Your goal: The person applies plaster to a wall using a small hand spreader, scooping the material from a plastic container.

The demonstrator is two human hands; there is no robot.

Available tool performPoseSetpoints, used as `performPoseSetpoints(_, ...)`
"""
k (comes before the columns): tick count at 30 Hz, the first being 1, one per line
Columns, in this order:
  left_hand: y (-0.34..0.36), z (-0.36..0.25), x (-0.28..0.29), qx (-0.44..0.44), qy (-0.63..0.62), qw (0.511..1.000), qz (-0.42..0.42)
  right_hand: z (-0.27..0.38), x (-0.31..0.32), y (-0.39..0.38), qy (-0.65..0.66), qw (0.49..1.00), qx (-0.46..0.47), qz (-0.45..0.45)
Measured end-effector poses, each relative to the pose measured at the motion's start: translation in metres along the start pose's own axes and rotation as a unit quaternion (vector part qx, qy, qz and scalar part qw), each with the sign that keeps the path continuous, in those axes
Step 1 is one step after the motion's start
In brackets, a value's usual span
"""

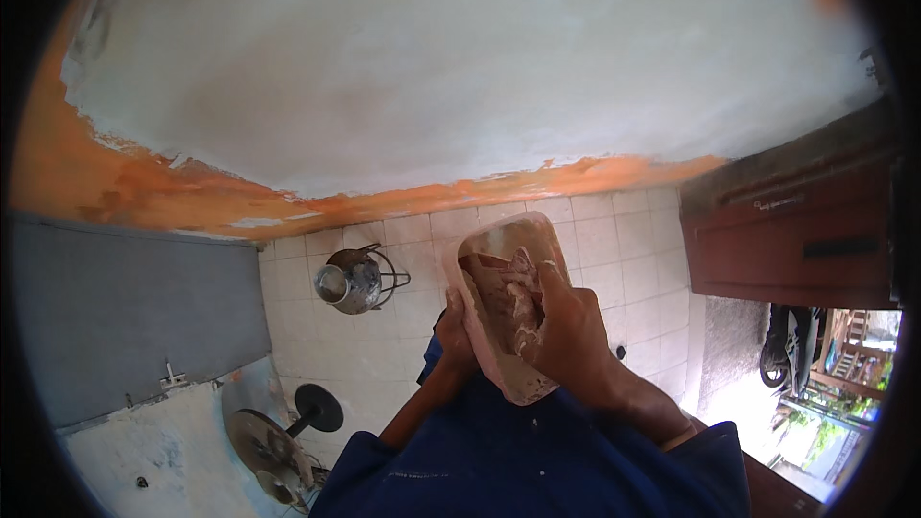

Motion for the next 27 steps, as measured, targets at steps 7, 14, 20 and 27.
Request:
performPoseSetpoints(7, 0.005, -0.019, -0.029, -0.032, -0.033, 0.996, 0.073, -0.005, 0.002, 0.015, 0.071, 0.997, -0.022, 0.016)
performPoseSetpoints(14, 0.002, -0.023, -0.04, -0.085, -0.045, 0.985, 0.141, -0.009, 0.022, 0.004, 0.147, 0.987, -0.063, 0.01)
performPoseSetpoints(20, 0.001, -0.029, -0.043, -0.091, -0.023, 0.987, 0.129, -0.01, 0.038, -0.002, 0.152, 0.987, -0.041, -0.019)
performPoseSetpoints(27, -0.001, -0.027, -0.042, -0.104, -0.016, 0.983, 0.149, 0.001, 0.027, -0.009, 0.029, 0.999, -0.031, 0.015)
Point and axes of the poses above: each hand's wrist, its own y-axis towards the middle knuckle, its own x-axis out of the back of the hand, z = x × y, the point moved 10 cm from there along y, towards the middle knuckle, and after that the axes turned 1 degree about -y, right-handed, at the moved point
